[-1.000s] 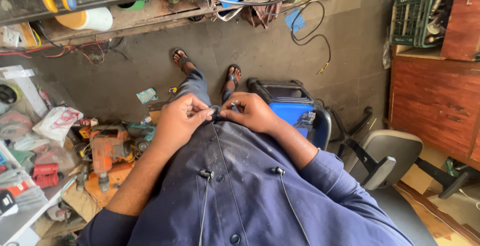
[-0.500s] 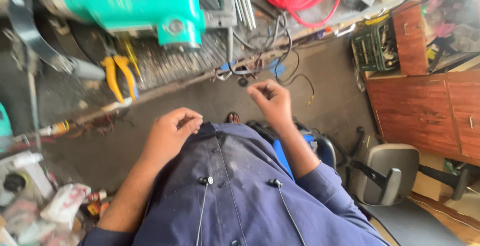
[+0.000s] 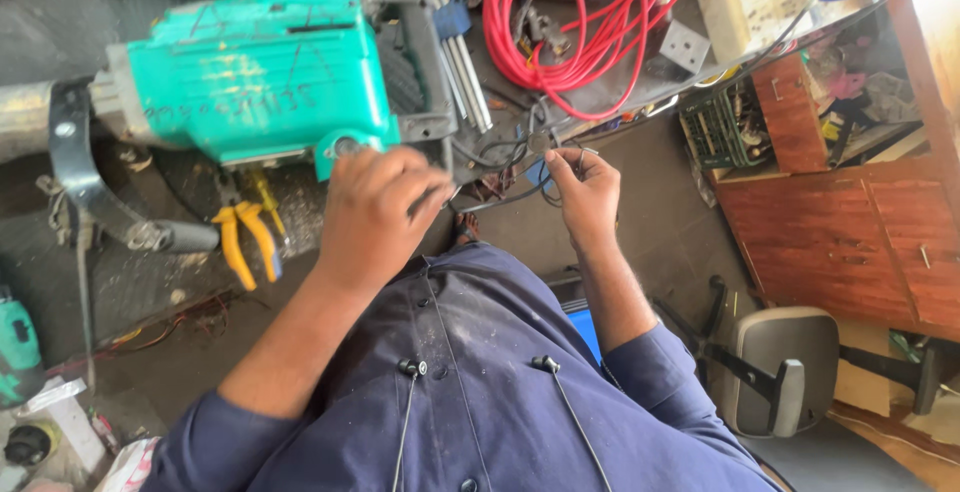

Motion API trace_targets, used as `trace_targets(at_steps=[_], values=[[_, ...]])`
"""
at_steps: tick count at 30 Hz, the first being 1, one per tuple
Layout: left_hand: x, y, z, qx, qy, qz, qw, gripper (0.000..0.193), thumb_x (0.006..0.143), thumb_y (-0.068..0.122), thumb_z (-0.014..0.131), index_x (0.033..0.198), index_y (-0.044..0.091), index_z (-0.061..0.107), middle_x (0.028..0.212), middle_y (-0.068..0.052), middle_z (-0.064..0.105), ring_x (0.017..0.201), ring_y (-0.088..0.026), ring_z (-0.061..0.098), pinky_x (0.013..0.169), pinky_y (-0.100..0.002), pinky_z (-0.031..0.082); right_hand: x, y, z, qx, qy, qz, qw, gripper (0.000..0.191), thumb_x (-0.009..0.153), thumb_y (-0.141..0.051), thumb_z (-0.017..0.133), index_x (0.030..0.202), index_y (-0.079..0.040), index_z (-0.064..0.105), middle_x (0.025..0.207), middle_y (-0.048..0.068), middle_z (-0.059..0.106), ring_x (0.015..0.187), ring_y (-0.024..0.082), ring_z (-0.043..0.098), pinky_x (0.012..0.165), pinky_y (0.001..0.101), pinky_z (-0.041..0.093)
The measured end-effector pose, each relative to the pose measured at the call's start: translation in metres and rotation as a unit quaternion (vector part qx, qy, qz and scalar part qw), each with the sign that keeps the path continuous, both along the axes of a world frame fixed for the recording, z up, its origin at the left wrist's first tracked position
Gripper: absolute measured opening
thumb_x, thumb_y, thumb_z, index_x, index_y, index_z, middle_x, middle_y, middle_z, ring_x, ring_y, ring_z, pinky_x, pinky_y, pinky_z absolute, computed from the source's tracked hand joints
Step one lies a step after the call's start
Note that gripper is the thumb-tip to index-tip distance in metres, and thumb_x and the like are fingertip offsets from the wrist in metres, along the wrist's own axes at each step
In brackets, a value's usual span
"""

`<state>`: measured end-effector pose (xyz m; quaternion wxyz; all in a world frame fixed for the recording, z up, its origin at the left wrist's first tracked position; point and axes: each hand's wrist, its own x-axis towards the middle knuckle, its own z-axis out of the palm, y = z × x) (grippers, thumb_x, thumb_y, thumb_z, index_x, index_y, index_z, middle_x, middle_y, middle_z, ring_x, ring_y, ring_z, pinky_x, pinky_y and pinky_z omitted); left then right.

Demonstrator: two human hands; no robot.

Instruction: The person repairs a teal demolition hammer on a cluttered workbench. They detach and reposition the side handle, unscrew a red-handled screwdriver bit from a component, use hex keys and pliers to loosen fasteners, and fit a small fitting into the machine's front port, tightening it by hand.

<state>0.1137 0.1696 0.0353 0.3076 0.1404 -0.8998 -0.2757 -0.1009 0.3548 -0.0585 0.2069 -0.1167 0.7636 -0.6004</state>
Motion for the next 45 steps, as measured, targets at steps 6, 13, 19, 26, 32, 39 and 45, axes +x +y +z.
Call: trace_targets(at_steps=[6,13,19,26,32,39,45], values=[[-0.156,-0.033,-0.02,-0.233,-0.117,0.051,0.964,0.003,0.082,0.019,0.075,0.08,0.02,0.076,0.091,-0.001,0.064,0.101,-0.023,0.058,0.095,-0.048,0.036,-0.072,0.013,-0.005,0.004,0.018,-0.012,1.0,0.019,0.095,-0.017,0.076,0.096,0.002,0.076,0.079,-0.003,0.067,0.069,0.002,0.055,0.061,0.0198,0.043],[-0.24,-0.042,-0.088,-0.312,-0.253,0.15,0.903,0.015,0.084,0.02,0.066,0.078,0.017,0.08,0.089,-0.004,0.071,0.106,-0.025,0.06,0.11,-0.052,0.029,-0.164,0.029,-0.009,0.143,0.139,0.039,0.979,0.026,0.089,-0.024,0.078,0.091,0.002,0.076,0.071,0.004,0.069,0.065,0.007,0.061,0.062,0.0267,0.05],[-0.242,-0.04,-0.099,-0.312,-0.345,0.161,0.87,0.014,0.083,0.015,0.067,0.078,0.016,0.08,0.088,-0.005,0.071,0.103,-0.028,0.061,0.111,-0.052,0.029,-0.202,0.025,-0.006,0.249,0.104,0.171,0.948,0.029,0.085,-0.033,0.078,0.093,-0.005,0.078,0.067,0.008,0.069,0.06,0.017,0.067,0.059,0.0349,0.05],[-0.253,-0.041,-0.087,-0.329,-0.291,0.145,0.887,0.014,0.086,0.014,0.069,0.074,0.013,0.076,0.084,-0.004,0.067,0.103,-0.026,0.059,0.108,-0.051,0.032,-0.212,0.016,0.005,0.308,0.125,0.19,0.924,0.031,0.084,-0.037,0.078,0.088,-0.006,0.077,0.068,0.011,0.07,0.063,0.025,0.07,0.06,0.0398,0.051],[-0.266,-0.007,-0.067,-0.295,-0.222,0.13,0.92,0.016,0.087,0.016,0.07,0.072,0.011,0.074,0.085,-0.005,0.065,0.097,-0.025,0.059,0.1,-0.048,0.036,-0.219,0.024,0.008,0.273,0.13,0.183,0.936,0.026,0.084,-0.034,0.078,0.094,-0.01,0.079,0.071,0.008,0.07,0.064,0.023,0.07,0.06,0.0381,0.052],[-0.277,0.0,-0.029,-0.252,-0.193,0.099,0.943,0.017,0.091,0.017,0.071,0.074,0.015,0.073,0.083,-0.003,0.064,0.091,-0.025,0.06,0.093,-0.047,0.037,-0.218,0.033,0.005,0.247,0.215,0.182,0.927,0.026,0.087,-0.026,0.075,0.11,-0.015,0.078,0.082,0.009,0.069,0.073,0.026,0.069,0.065,0.0406,0.053],[-0.305,0.055,-0.058,-0.04,-0.21,-0.073,0.974,0.011,0.079,0.026,0.077,0.078,0.015,0.076,0.08,-0.006,0.067,0.073,-0.03,0.067,0.068,-0.045,0.051,-0.242,0.007,-0.011,0.227,0.332,0.285,0.87,0.017,0.091,-0.023,0.072,0.104,-0.016,0.08,0.092,0.01,0.069,0.089,0.034,0.069,0.075,0.0474,0.053]])
